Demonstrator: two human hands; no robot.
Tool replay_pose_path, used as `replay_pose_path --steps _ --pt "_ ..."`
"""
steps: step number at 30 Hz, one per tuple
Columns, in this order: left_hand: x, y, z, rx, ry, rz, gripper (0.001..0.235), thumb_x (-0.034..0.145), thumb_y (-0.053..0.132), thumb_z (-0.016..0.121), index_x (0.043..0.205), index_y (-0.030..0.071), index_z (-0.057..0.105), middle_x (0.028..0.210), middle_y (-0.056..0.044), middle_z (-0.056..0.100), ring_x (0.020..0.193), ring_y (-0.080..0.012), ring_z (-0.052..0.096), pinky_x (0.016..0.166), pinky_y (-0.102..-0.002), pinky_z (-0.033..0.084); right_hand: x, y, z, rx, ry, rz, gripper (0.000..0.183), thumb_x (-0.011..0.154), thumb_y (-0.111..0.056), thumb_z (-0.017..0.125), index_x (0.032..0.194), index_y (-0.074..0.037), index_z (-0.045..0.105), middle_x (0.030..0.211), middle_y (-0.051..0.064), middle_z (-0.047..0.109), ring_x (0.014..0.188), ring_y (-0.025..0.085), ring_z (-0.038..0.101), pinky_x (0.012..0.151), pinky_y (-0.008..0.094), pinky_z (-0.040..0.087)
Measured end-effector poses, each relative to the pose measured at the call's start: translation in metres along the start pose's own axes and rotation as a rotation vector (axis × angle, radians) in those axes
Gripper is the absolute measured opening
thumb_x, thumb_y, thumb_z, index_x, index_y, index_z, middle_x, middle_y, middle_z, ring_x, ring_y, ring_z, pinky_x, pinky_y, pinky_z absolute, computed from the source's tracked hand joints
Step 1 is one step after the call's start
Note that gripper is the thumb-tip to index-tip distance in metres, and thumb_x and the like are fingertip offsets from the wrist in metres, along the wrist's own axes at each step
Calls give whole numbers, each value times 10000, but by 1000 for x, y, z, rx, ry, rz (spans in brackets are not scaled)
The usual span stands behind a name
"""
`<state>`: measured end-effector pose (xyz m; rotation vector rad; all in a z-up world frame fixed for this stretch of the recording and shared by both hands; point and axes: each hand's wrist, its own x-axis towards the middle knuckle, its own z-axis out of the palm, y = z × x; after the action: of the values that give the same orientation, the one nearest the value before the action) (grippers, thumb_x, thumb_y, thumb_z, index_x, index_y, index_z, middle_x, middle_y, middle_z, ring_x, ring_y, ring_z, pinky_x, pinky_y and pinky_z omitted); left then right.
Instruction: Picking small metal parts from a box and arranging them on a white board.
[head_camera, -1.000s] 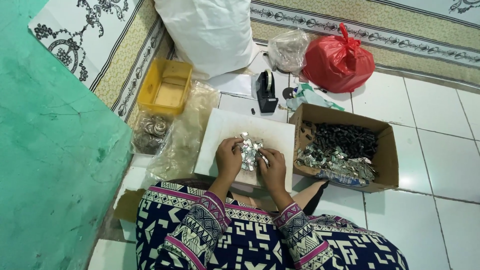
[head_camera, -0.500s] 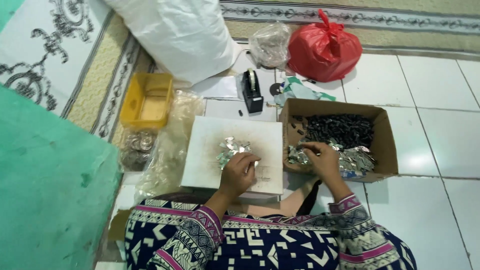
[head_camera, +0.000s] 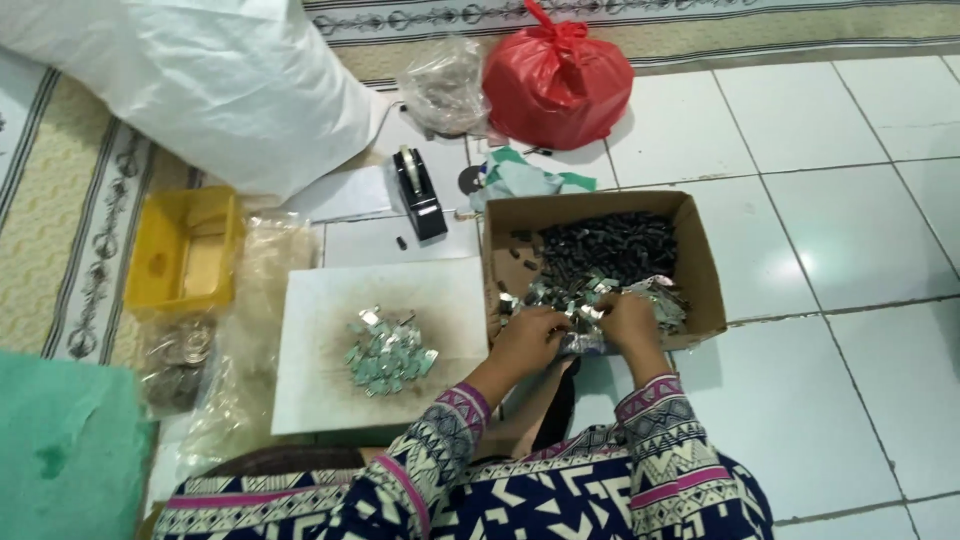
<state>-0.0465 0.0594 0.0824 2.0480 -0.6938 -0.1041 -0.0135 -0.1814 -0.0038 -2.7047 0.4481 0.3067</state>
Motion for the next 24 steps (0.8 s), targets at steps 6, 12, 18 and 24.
replay_pose_path --steps 6,12,18,24 --pt "46 -78 67 87 -268 -190 283 847 10 641 1111 5 745 993 -229 701 1015 -420 693 875 -474 607 -3 -9 -1 -61 -142 -12 319 815 -160 719 1117 -178 821 1047 150 790 1056 360 742 898 461 603" --pt "47 -61 55 175 -324 -216 460 785 161 797 1208 0 717 1140 -248 632 1153 -436 619 961 -472 569 -27 -45 -29 -97 -198 -5 327 794 -108 720 1106 -108 816 1042 193 765 1015 390 746 870 493 602" --pt "47 -62 58 169 -343 -309 453 797 184 791 1205 3 713 1168 -246 617 1166 -444 625 978 -487 564 -14 -39 -22 -91 -322 41 415 819 -136 683 1209 -9 747 1131 268 740 1136 453 692 931 540 563" --pt "43 -86 74 179 -320 -295 310 816 130 771 1107 23 760 1071 -221 683 1082 -408 696 931 -425 592 -25 -56 -41 -101 -342 39 313 818 -138 646 1075 -61 807 1100 236 768 1145 441 693 947 517 562"
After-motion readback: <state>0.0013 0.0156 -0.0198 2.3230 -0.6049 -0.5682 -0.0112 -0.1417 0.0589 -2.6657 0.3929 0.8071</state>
